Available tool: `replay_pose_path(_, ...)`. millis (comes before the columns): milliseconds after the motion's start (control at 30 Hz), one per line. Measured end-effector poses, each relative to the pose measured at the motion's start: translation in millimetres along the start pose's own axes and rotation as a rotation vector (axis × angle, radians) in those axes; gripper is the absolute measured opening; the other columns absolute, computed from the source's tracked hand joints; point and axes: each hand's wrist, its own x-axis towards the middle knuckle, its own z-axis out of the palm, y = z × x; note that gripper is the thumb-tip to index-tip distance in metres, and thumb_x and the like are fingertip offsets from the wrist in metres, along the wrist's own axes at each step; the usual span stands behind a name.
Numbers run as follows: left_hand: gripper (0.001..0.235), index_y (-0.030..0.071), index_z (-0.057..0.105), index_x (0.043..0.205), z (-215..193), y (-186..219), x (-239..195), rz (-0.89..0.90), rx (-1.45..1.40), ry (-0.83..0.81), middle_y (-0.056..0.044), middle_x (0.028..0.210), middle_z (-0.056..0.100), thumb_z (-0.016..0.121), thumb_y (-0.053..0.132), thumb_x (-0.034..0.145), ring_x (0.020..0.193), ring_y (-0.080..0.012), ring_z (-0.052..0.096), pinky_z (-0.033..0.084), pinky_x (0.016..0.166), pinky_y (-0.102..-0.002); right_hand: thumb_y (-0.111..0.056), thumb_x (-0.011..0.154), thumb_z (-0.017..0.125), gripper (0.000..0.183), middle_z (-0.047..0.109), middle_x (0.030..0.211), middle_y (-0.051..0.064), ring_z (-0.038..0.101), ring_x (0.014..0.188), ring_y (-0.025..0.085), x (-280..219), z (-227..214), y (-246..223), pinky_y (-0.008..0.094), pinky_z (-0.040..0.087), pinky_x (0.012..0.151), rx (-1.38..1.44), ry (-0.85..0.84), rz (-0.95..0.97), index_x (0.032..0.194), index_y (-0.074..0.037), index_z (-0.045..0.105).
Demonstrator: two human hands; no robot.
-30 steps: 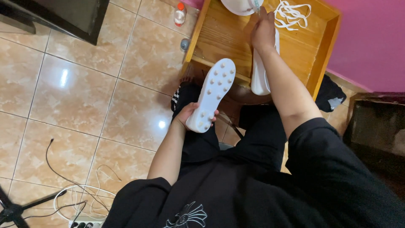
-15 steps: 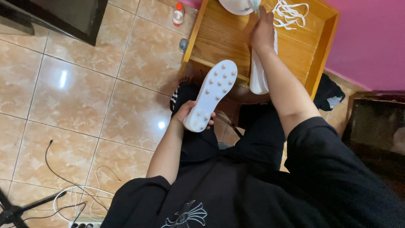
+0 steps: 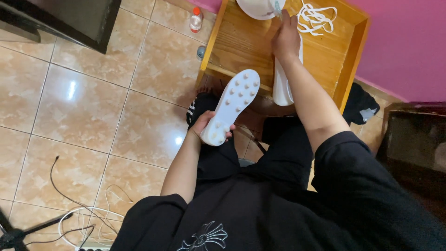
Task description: The person scrubs a white shoe with a toothbrush, repeatedly dipping the brush into a bowl of soapy water. They clean the sole, sides, and upper of the shoe, rotating it to reach different areas. The second shoe remains on the table.
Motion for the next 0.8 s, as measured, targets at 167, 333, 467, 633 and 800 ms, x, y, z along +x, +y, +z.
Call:
replay_pose_path(167,0.079,0.009,0.043,0.150,-5,1,1,-0.006,0.000,-0.018,-0.023,0.124,0.060,0.073,0.044,0.086,0.100,-0.0374,0.064,0.058,0.087,-0.052,0.003,0.090,0.046,0.053,0.049,0.121,0.022,0.061,0.086,0.053,-3,-1,-1,0.061,0.048,0.063,-0.015,-0.057,0.017,0.140,-0.014,0.048)
replay_pose_path(333,0.082,0.006,0.042,0.150,-4,2,3,-0.001,-0.005,0.033,-0.024,0.124,0.062,0.074,0.045,0.085,0.099,-0.0382,0.065,0.059,0.086,-0.051,-0.002,0.095,0.046,0.053,0.054,0.120,0.025,0.062,0.086,0.053,-7,-11,-10,0.060,0.048,0.066,-0.053,-0.087,0.068,0.147,-0.013,0.043)
replay_pose_path(467,0.079,0.008,0.042,0.149,-1,1,1,-0.015,-0.016,0.000,-0.024,0.124,0.060,0.074,0.043,0.087,0.101,-0.0384,0.065,0.059,0.087,-0.051,-0.002,0.095,0.046,0.053,0.051,0.124,0.024,0.061,0.081,0.051,-11,-2,-4,0.061,0.047,0.061,-0.029,-0.053,0.050,0.147,-0.012,0.041)
replay_pose_path(633,0.079,0.010,0.043,0.150,-2,4,2,-0.036,-0.019,0.023,-0.024,0.125,0.060,0.075,0.043,0.085,0.100,-0.0385,0.064,0.058,0.087,-0.051,0.000,0.095,0.048,0.053,0.049,0.119,0.022,0.059,0.075,0.051,-9,-1,-3,0.061,0.047,0.056,-0.079,-0.097,0.031,0.146,-0.013,0.042)
replay_pose_path(800,0.079,0.007,0.045,0.149,-3,4,3,-0.006,0.022,0.052,-0.024,0.122,0.062,0.074,0.046,0.086,0.097,-0.0387,0.065,0.059,0.084,-0.051,0.004,0.089,0.050,0.062,0.050,0.128,0.020,0.063,0.080,0.050,-9,-5,-3,0.060,0.047,0.059,-0.136,-0.214,0.057,0.149,-0.009,0.042)
